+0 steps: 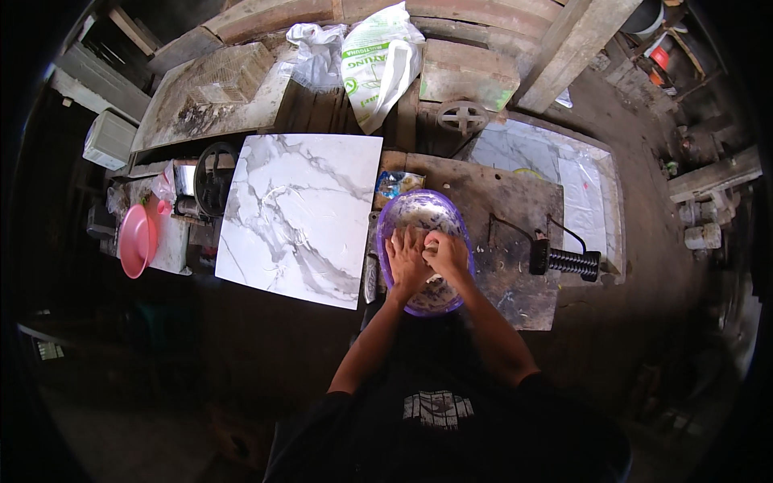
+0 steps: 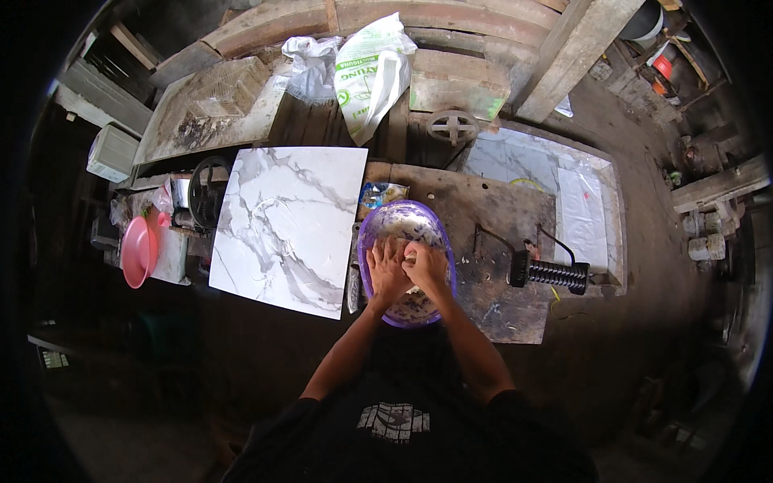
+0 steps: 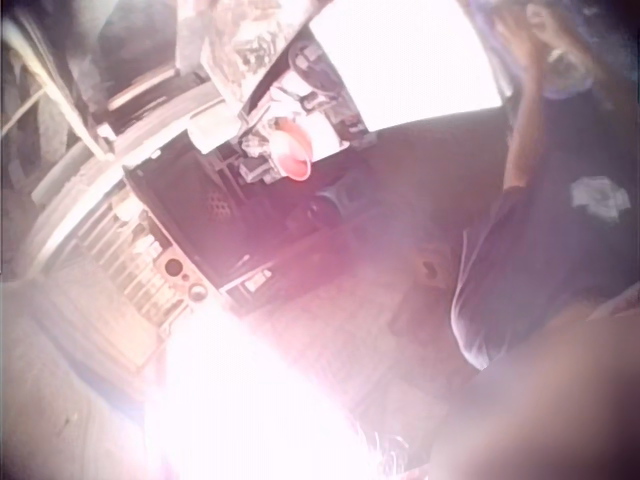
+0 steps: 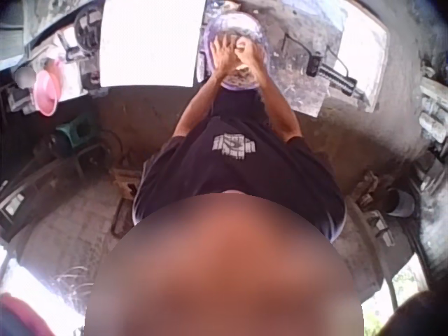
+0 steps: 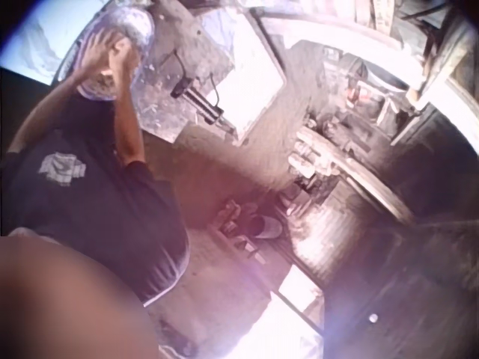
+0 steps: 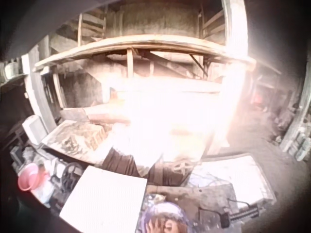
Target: The person kneads dough in a purple bowl by hand on a white surface, pushing and folding the dough repeatedly.
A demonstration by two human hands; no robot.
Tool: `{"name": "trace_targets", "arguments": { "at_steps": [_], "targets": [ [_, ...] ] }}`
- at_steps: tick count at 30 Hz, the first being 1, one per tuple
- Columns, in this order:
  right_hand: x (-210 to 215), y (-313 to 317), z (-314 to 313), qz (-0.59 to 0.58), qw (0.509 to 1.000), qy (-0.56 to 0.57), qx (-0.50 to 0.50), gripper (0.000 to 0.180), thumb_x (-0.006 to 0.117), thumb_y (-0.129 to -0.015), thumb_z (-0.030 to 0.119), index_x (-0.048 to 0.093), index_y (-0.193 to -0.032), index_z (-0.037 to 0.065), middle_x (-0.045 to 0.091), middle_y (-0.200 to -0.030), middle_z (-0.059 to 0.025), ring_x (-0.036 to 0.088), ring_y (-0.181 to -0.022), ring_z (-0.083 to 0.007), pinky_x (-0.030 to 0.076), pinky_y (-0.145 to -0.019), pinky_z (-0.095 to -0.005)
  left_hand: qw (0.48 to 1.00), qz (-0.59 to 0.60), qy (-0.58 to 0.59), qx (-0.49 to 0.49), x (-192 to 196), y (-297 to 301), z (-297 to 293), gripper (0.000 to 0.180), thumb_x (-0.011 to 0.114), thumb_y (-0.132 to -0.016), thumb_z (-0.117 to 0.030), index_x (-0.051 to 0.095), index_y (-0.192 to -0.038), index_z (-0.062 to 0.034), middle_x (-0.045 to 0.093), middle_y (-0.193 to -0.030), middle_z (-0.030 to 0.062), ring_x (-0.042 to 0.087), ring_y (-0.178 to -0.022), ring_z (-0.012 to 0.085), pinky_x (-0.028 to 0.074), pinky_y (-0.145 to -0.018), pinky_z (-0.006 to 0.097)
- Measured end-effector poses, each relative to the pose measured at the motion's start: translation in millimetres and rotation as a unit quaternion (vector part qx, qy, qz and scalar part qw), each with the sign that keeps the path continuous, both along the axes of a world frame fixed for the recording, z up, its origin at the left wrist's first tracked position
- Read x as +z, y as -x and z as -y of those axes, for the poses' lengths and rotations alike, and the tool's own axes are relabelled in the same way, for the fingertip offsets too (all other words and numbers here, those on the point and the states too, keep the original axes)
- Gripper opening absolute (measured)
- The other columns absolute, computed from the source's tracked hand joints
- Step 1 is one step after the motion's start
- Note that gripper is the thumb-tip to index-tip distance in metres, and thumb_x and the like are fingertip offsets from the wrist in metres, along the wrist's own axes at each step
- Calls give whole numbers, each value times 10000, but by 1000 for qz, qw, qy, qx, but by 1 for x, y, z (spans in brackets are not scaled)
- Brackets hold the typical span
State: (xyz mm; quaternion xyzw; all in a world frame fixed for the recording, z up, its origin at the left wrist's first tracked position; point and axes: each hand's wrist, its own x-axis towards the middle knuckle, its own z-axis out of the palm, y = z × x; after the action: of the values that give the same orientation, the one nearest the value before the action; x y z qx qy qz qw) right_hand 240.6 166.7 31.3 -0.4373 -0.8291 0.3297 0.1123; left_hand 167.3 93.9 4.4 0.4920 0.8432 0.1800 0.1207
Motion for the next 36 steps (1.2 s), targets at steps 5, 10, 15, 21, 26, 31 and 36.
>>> {"name": "trace_targets", "arguments": {
  "at_steps": [5, 10, 15, 21, 26, 31, 36],
  "targets": [
    [11, -8, -2, -54, 997, 58, 21, 214, 641, -591, 153, 611, -792, 82, 624, -732, -93, 603, -681, -275, 477, -623, -326, 1000, -4, -5, -17, -3, 6, 5, 673, 659, -584, -393, 465, -1187, -163, 341, -1300, 124, 235, -1217, 373, 181, -985, 502],
    [17, -21, -1, -154, 981, 103, 63, 372, 653, -583, 96, 595, -949, 68, 612, -889, -134, 586, -818, -287, 464, -728, -337, 998, 50, -19, -21, 5, 11, 6, 691, 692, -561, -380, 468, -1181, -173, 357, -1275, 111, 262, -1188, 355, 209, -966, 491],
    [16, -28, 3, 4, 979, -127, 161, 621, 692, -546, 64, 494, -1132, 122, 490, -1116, -132, 472, -1006, -346, 416, -840, -392, 993, 89, -26, -69, 2, 22, 13, 1069, 749, -442, -478, 270, -1333, -131, 255, -1346, 180, 130, -1257, 417, 82, -1012, 535],
    [0, -20, 1, 20, 981, -67, 178, 478, 654, -573, 69, 548, -1039, 87, 538, -1022, -143, 544, -872, -331, 455, -748, -385, 994, 47, -32, -93, 6, 3, 12, 1009, 731, -478, -439, 294, -1287, -22, 258, -1345, 178, 139, -1290, 322, 7, -1024, 534],
    [-7, -20, 2, -56, 982, -104, 148, 346, 638, -596, 108, 589, -937, 72, 590, -878, -154, 575, -756, -329, 468, -672, -378, 995, -16, -75, -63, -6, -4, 8, 775, 706, -530, -371, 410, -1170, -51, 401, -1227, 110, 274, -1233, 271, 55, -1025, 518],
    [12, -19, 3, -64, 994, -23, 86, 245, 661, -595, 157, 619, -821, 70, 600, -708, -143, 583, -672, -321, 469, -590, -369, 994, -4, -87, -71, -6, 0, 8, 656, 674, -568, -363, 452, -1129, -104, 435, -1177, 72, 313, -1203, 251, 56, -1026, 510],
    [23, -26, 8, -94, 993, 0, 66, 229, 669, -604, 165, 630, -807, 68, 605, -714, -145, 590, -670, -317, 471, -577, -334, 996, 8, -52, -67, 6, 3, 4, 493, 603, -651, -368, 506, -1068, -123, 471, -1138, 50, 337, -1187, 228, 36, -1026, 522]
  ]
}}
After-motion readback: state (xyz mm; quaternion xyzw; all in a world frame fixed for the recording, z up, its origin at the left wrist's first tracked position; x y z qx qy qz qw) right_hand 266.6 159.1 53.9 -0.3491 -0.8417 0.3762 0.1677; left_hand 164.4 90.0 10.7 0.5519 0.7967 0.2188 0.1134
